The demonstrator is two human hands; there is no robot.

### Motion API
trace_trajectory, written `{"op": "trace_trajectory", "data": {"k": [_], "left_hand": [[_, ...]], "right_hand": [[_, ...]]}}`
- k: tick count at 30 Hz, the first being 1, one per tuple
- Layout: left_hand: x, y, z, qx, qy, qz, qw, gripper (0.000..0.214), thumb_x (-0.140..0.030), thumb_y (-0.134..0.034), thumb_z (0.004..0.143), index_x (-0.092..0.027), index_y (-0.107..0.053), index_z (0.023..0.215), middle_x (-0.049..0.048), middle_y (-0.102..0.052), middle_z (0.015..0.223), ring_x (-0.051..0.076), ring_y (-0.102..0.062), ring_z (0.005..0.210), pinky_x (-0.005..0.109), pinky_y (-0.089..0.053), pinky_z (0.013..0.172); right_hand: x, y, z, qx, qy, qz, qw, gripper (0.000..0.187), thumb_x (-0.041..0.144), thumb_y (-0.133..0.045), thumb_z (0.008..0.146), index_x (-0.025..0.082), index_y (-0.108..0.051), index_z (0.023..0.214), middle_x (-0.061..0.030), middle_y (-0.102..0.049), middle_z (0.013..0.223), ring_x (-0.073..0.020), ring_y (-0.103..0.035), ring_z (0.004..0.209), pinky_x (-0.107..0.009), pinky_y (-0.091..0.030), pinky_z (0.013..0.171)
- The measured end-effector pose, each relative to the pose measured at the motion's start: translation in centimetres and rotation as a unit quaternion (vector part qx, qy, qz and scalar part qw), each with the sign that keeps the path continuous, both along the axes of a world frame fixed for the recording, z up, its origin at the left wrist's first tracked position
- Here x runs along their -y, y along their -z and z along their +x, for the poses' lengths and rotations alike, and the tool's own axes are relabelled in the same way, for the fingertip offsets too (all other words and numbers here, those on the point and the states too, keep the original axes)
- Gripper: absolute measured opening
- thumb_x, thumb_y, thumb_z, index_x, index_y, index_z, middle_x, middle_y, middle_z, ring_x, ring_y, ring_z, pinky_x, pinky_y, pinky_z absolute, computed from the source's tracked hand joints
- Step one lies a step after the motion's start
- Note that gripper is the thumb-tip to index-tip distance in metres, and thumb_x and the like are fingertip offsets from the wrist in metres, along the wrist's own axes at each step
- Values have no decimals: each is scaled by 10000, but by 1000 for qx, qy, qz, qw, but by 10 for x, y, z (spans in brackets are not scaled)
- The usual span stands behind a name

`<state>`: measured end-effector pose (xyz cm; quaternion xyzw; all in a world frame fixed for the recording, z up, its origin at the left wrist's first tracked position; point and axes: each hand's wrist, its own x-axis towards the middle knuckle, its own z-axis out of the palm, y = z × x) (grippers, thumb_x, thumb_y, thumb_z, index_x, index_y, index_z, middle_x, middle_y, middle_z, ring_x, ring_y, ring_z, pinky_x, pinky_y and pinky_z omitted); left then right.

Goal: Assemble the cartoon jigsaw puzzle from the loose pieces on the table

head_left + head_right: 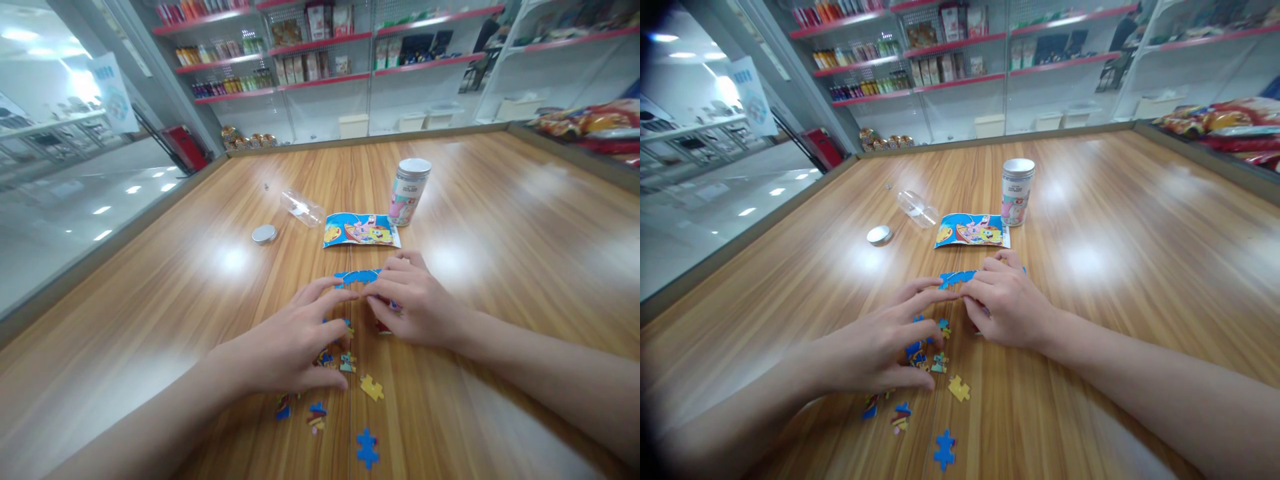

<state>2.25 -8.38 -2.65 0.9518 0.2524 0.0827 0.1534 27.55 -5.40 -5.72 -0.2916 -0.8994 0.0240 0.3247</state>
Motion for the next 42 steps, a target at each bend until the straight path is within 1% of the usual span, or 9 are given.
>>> {"op": "trace_trajectory", "data": {"k": [14,22,25,29,32,34,38,40,42], "left_hand": [[-2,0,-2,5,-36,2,999,99,-287,-676,885,-205,-709,842,96,-391,1498,342,-204,1466,600,-315,1178],[-7,-4,-8,-11,-68,31,997,438,-569,-727,800,-223,-657,1060,116,-378,1523,368,-207,1465,607,-327,1163],[-10,-8,-11,25,-117,75,990,898,-711,-698,737,-248,-416,1453,149,-289,1591,382,-207,1484,610,-291,1185],[-18,-14,-20,112,-151,178,966,1477,-891,-670,520,-269,164,1569,149,141,1659,472,78,1509,689,-92,1204],[-23,-17,-25,140,-145,172,964,1497,-940,-595,524,-288,346,1488,115,350,1593,465,203,1480,689,-157,1189],[-24,-17,-28,160,-162,121,966,1388,-951,-491,603,-307,405,1446,135,380,1571,471,35,1511,618,-404,1092],[-25,-13,-31,211,-232,91,945,1230,-892,-481,694,-336,218,1540,258,-12,1644,341,-626,1186,288,-579,659],[-25,-13,-33,213,-258,132,933,1041,-781,-577,774,-272,-143,1571,241,-479,1475,172,-709,803,199,-499,542],[-24,-15,-35,196,-247,185,931,593,-608,-614,886,-187,-577,1302,97,-758,973,72,-596,526,169,-413,474]], "right_hand": [[-5,3,-4,-15,5,2,1000,133,129,-576,862,189,-694,852,-19,-655,710,-181,-533,735,-402,-356,852],[-7,7,-5,-17,9,6,1000,131,151,-576,870,181,-698,833,-25,-657,704,-185,-545,737,-426,-370,872],[-6,6,-6,-25,20,8,999,137,138,-577,863,186,-700,901,-36,-680,765,-204,-578,782,-441,-402,878],[-2,0,-7,-76,87,34,993,632,120,-609,805,212,-492,1420,-124,-528,1424,-342,-477,1298,-550,-386,1051],[0,-1,-9,-93,87,38,991,959,173,-647,790,254,-131,1594,-88,-143,1657,-400,-169,1503,-651,-250,1172],[-1,2,-10,-105,66,14,992,1049,196,-650,810,256,36,1601,-80,-27,1674,-402,-91,1522,-671,-235,1186],[-6,11,-11,-152,47,-32,987,909,115,-499,928,336,86,1587,-60,13,1676,-374,-146,1522,-644,-409,1111],[-7,13,-10,-181,20,-51,982,811,73,-401,968,398,18,1581,-51,-27,1674,-338,-335,1463,-550,-548,1004],[-6,12,-8,-202,-18,-73,977,749,61,-360,986,413,-63,1577,-71,-136,1661,-253,-594,1251,-396,-639,826]]}}
